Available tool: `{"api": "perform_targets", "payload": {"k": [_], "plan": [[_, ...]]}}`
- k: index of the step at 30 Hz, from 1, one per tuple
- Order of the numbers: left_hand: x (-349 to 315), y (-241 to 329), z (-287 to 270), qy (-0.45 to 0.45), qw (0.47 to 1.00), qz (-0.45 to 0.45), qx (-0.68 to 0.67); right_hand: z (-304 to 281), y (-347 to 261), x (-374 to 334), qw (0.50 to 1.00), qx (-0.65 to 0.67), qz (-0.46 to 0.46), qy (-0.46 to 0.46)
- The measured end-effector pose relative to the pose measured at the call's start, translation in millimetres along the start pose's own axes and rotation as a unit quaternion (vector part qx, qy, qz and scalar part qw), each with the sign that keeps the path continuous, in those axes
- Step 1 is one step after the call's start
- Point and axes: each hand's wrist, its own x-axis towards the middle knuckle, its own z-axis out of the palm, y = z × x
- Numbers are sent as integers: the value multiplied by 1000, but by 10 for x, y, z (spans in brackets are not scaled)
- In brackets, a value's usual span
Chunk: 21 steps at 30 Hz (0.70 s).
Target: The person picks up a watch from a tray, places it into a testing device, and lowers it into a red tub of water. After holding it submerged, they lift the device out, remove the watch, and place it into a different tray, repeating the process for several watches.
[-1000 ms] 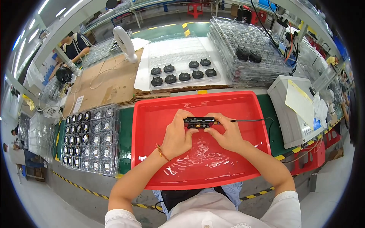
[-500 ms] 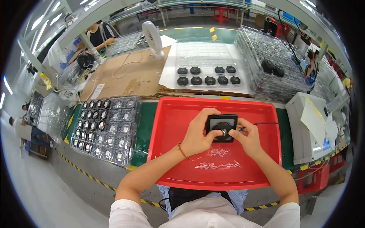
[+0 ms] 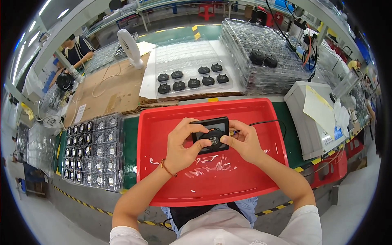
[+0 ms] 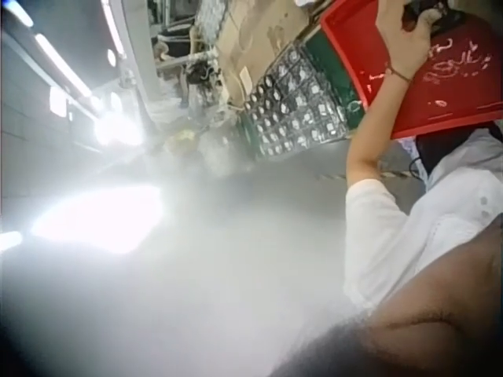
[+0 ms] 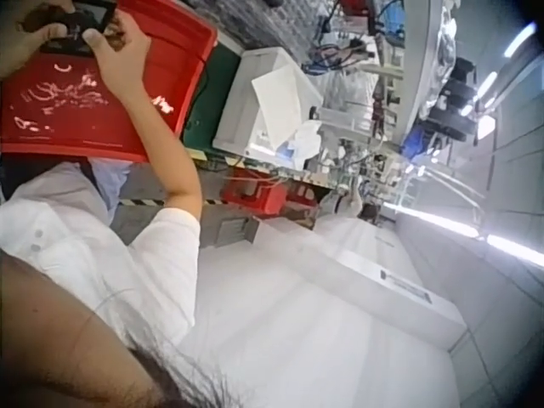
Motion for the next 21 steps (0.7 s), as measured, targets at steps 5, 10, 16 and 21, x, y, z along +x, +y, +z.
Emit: {"api": "perform_targets", "payload": {"k": [5, 10, 16, 21], "plan": [[9, 54, -15, -3, 1000, -6, 0, 11, -42, -24, 1000, -23, 10, 5], [5, 98, -10, 1, 1000, -4, 18, 7, 76, -23, 999, -25, -31, 20], [8, 75, -7, 1, 999, 11, 41, 7, 72, -15, 999, -35, -13, 21], [27, 107, -5, 10, 1000, -20, 15, 15, 57, 1, 999, -35, -11, 16]]}}
